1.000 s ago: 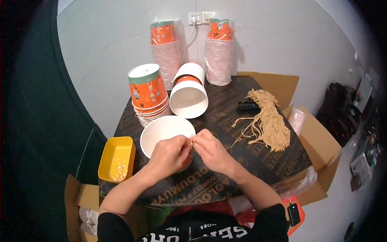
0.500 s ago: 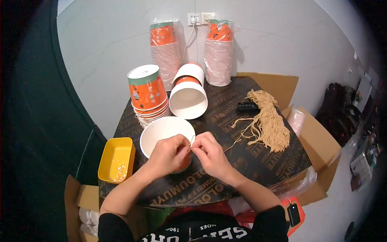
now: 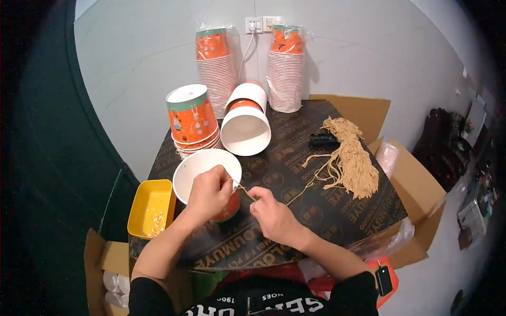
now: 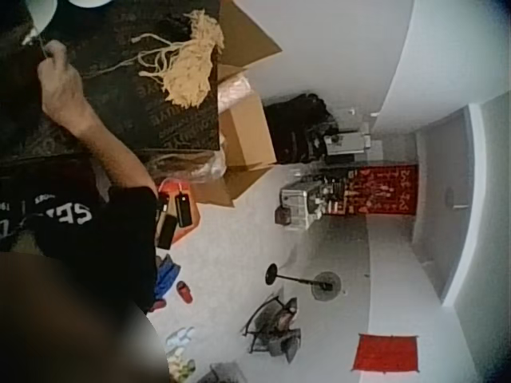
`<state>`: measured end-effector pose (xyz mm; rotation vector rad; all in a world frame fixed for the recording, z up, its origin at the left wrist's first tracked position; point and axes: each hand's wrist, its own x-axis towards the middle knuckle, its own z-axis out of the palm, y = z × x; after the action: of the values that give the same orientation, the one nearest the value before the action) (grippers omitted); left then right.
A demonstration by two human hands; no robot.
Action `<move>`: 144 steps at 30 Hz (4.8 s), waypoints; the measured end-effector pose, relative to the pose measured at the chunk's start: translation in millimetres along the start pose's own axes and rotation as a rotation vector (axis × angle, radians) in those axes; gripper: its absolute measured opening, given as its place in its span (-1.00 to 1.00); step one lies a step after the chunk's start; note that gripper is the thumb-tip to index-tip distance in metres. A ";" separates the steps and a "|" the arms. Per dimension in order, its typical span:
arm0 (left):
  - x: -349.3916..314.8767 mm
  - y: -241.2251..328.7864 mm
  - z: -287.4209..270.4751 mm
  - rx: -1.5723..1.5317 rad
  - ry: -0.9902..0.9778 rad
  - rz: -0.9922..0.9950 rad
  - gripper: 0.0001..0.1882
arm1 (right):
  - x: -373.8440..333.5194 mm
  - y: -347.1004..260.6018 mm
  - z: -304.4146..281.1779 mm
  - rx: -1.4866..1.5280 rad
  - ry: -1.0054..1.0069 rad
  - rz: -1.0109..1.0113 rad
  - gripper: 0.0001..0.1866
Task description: Tying thin brown strings through holes in paper cups to create handles.
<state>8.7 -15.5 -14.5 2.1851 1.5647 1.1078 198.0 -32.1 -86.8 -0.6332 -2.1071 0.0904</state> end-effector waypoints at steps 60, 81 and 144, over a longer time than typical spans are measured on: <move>-9.2 6.6 -11.8 0.051 -0.088 0.209 -0.93 | 30.4 5.5 42.2 0.632 0.345 0.568 -0.95; -0.9 2.1 -5.6 -0.064 -0.126 0.093 -0.88 | 38.6 -1.4 23.6 0.274 0.350 0.252 -0.92; -22.7 4.0 -22.5 -0.370 0.129 0.262 -0.80 | 33.0 -5.6 19.6 0.014 -0.008 0.193 -0.86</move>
<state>-7.2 -42.4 -6.8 2.1330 1.0276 1.5049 165.1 -18.1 -71.8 -0.8278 -2.0469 0.2158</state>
